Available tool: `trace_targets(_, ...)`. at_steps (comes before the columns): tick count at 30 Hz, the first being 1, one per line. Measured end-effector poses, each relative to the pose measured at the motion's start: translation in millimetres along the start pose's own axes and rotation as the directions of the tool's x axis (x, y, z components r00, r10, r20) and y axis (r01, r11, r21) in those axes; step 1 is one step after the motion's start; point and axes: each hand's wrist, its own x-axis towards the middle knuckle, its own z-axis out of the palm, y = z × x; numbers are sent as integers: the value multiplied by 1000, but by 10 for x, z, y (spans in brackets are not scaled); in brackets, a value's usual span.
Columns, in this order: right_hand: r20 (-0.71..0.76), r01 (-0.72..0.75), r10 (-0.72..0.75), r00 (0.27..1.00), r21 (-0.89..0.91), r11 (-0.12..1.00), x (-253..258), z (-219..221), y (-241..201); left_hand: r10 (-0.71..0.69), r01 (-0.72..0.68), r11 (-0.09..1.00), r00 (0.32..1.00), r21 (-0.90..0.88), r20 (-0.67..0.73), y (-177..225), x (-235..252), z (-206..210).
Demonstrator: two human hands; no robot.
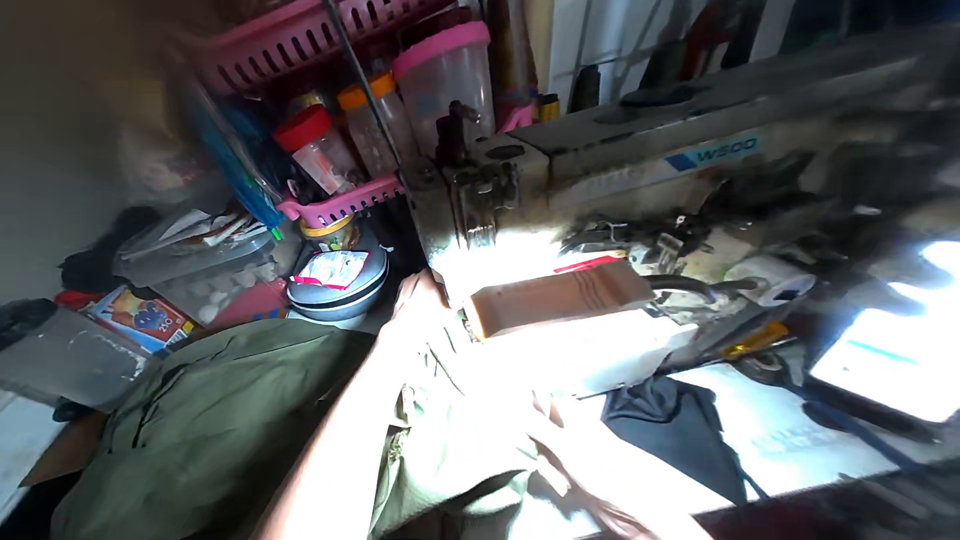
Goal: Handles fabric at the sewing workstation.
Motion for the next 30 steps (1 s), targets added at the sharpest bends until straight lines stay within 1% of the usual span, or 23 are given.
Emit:
trace_targets(2, 11, 13, -13, 1000, 14, 1000, 6, 4, -2, 9, -9, 1000, 1000, 1, -25, 35, -52, -26)
trace_targets(4, 11, 1, -1, 1000, 8, 1000, -34, 12, -29, 7, -7, 1000, 998, -1, -65, 225, -282, -225)
trace_targets(5, 7, -9, 9, 1000, -16, 1000, -76, 18, -55, -64, 64, 998, 998, -24, -16, 407, -447, -424)
trace_targets(7, 6, 6, -6, 1000, -93, 996, -195, 8, -91, -106, 108, 994, 989, 13, -98, 450, -654, -490)
trace_targets(9, 4, 66, -66, 998, -207, 976, -335, -14, -169, 34, -11, 996, 967, 92, -251, 353, -772, -401)
trace_targets(10, 10, 115, -117, 993, -287, 951, -377, -45, -217, 98, -73, 993, 952, 96, -291, 358, -873, -382)
trace_targets(11, 19, 173, -179, 984, -371, 912, -397, -83, -265, 172, -146, 983, 940, 110, -295, 365, -1010, -364)
trace_targets(13, 18, 273, -309, 951, -513, 814, -362, -125, -398, 302, -289, 951, 943, 107, -143, 402, -1372, -413)
trace_targets(14, 10, 317, -378, 926, -564, 763, -293, -137, -447, 359, -356, 933, 930, 58, -72, 420, -1534, -501)
trace_targets(15, 23, 359, -439, 898, -615, 702, -204, -139, -491, 393, -395, 918, 918, -29, -54, 446, -1675, -639)
trace_targets(17, 168, 474, -510, 843, -681, 558, -19, -106, -552, 408, -436, 858, 899, -272, -157, 499, -1856, -997)
trace_targets(18, 267, 529, -496, 826, -671, 519, 34, -54, -592, 391, -437, 819, 899, -372, -196, 535, -1917, -1196)
trace_targets(19, 361, 569, -452, 816, -641, 516, 27, 19, -651, 351, -407, 811, 913, -421, -207, 578, -1979, -1372)
trace_targets(20, 440, 575, -371, 818, -611, 544, -19, 91, -737, 312, -376, 828, 926, -416, -215, 600, -2014, -1442)
trace_targets(21, 479, 554, -293, 827, -607, 570, -69, 147, -823, 274, -336, 878, 937, -341, -217, 605, -2019, -1378)
trace_targets(22, 464, 521, -260, 847, -626, 580, -109, 179, -905, 239, -276, 943, 950, -184, -202, 590, -2000, -1233)
trace_targets(23, 406, 504, -301, 863, -650, 569, -118, 175, -958, 188, -192, 981, 976, -21, -114, 570, -1972, -1093)
trace_targets(24, 329, 507, -394, 858, -660, 554, -94, 135, -969, 122, -116, 981, 992, 155, -25, 545, -1909, -991)
trace_targets(25, 254, 564, -547, 798, -633, 530, -33, 90, -947, 94, -75, 952, 994, 297, -49, 492, -1808, -926)
trace_targets(26, 160, 586, -612, 774, -547, 598, 21, 60, -931, 105, -39, 914, 984, 403, -143, 432, -1685, -928)
trace_targets(28, -32, 566, -614, 788, -353, 745, 66, 56, -858, 209, 5, 838, 921, 546, -329, 373, -1422, -1035)
trace_targets(29, -92, 573, -609, 788, -252, 780, 52, 89, -854, 218, 0, 846, 913, 534, -346, 407, -1323, -1070)
trace_targets(30, -139, 586, -607, 783, -163, 794, 39, 126, -874, 185, -29, 890, 936, 455, -301, 466, -1259, -1066)
